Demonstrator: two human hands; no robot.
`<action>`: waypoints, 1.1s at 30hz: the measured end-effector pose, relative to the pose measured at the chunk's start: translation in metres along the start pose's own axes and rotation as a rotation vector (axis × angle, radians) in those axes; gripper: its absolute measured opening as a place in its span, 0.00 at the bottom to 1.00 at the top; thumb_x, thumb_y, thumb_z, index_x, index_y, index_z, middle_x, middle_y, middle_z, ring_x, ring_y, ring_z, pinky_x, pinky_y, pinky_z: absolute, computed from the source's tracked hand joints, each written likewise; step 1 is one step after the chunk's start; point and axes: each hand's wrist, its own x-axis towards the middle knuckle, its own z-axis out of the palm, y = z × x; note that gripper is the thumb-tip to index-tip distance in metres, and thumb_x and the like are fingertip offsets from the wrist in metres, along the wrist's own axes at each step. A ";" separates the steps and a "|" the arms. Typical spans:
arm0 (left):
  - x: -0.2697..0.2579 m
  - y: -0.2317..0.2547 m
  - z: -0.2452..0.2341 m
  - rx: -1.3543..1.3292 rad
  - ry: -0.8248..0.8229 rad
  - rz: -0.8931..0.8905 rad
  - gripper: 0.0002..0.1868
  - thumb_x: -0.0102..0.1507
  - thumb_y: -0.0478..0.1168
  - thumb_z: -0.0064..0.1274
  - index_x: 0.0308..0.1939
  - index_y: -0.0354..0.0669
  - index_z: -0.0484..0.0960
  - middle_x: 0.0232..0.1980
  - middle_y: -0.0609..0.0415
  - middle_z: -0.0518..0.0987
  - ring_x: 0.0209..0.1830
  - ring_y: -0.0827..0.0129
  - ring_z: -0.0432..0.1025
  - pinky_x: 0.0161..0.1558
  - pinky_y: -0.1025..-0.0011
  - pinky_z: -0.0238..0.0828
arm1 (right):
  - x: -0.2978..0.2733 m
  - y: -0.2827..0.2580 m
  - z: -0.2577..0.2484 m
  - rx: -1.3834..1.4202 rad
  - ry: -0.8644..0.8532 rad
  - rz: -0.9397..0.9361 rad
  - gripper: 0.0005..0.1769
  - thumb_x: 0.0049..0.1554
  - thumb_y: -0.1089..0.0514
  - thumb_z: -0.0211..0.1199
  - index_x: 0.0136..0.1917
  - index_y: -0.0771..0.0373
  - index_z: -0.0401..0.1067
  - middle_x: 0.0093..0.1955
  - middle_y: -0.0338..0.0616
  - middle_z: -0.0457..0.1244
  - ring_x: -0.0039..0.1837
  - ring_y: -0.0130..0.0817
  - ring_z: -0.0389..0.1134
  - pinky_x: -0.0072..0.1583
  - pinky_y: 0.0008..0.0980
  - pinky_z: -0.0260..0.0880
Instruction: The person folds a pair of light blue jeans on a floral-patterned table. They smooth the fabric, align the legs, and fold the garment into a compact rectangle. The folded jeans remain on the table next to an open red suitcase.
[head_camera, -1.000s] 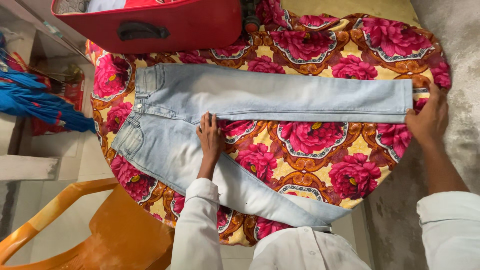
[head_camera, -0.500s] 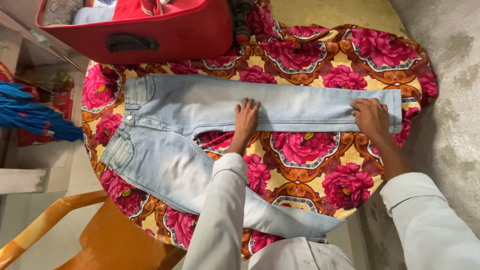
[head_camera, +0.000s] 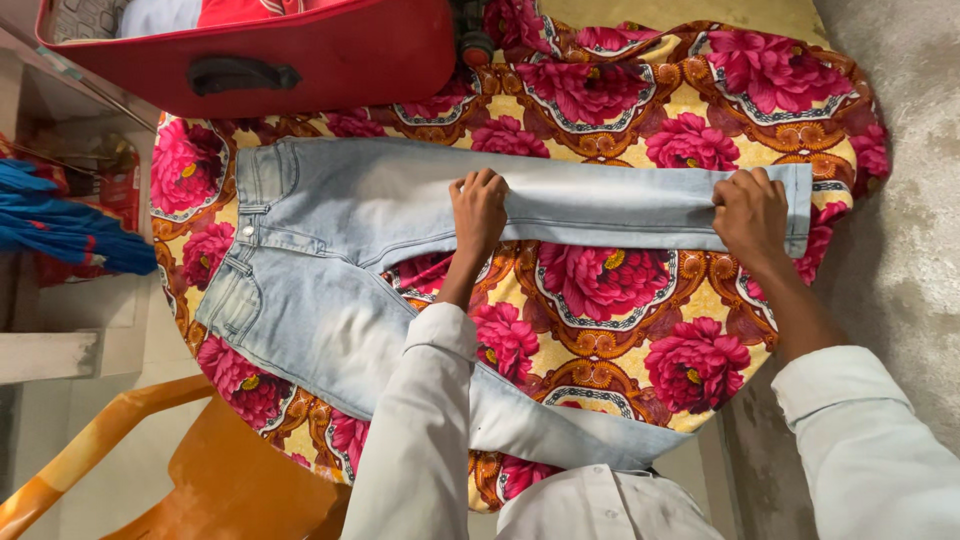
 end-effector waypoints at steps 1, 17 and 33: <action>0.003 0.003 -0.006 -0.012 0.016 -0.005 0.04 0.59 0.30 0.54 0.33 0.42 0.80 0.40 0.54 0.77 0.47 0.59 0.71 0.56 0.54 0.61 | 0.001 0.001 0.003 -0.034 0.000 -0.008 0.06 0.55 0.64 0.70 0.46 0.56 0.78 0.48 0.37 0.67 0.59 0.37 0.66 0.62 0.40 0.63; -0.001 0.002 0.011 0.107 -0.217 -0.008 0.10 0.57 0.28 0.51 0.41 0.40 0.81 0.47 0.50 0.77 0.53 0.58 0.72 0.52 0.57 0.65 | 0.017 -0.076 -0.006 0.234 0.019 -0.216 0.09 0.59 0.60 0.64 0.52 0.60 0.81 0.57 0.38 0.71 0.63 0.37 0.67 0.63 0.42 0.62; 0.009 0.053 0.035 0.175 -0.257 0.167 0.18 0.58 0.27 0.51 0.52 0.40 0.76 0.53 0.46 0.75 0.58 0.55 0.69 0.63 0.50 0.61 | 0.027 -0.100 -0.030 -0.043 -0.012 -0.225 0.12 0.55 0.69 0.63 0.52 0.61 0.69 0.53 0.45 0.62 0.63 0.44 0.64 0.61 0.43 0.63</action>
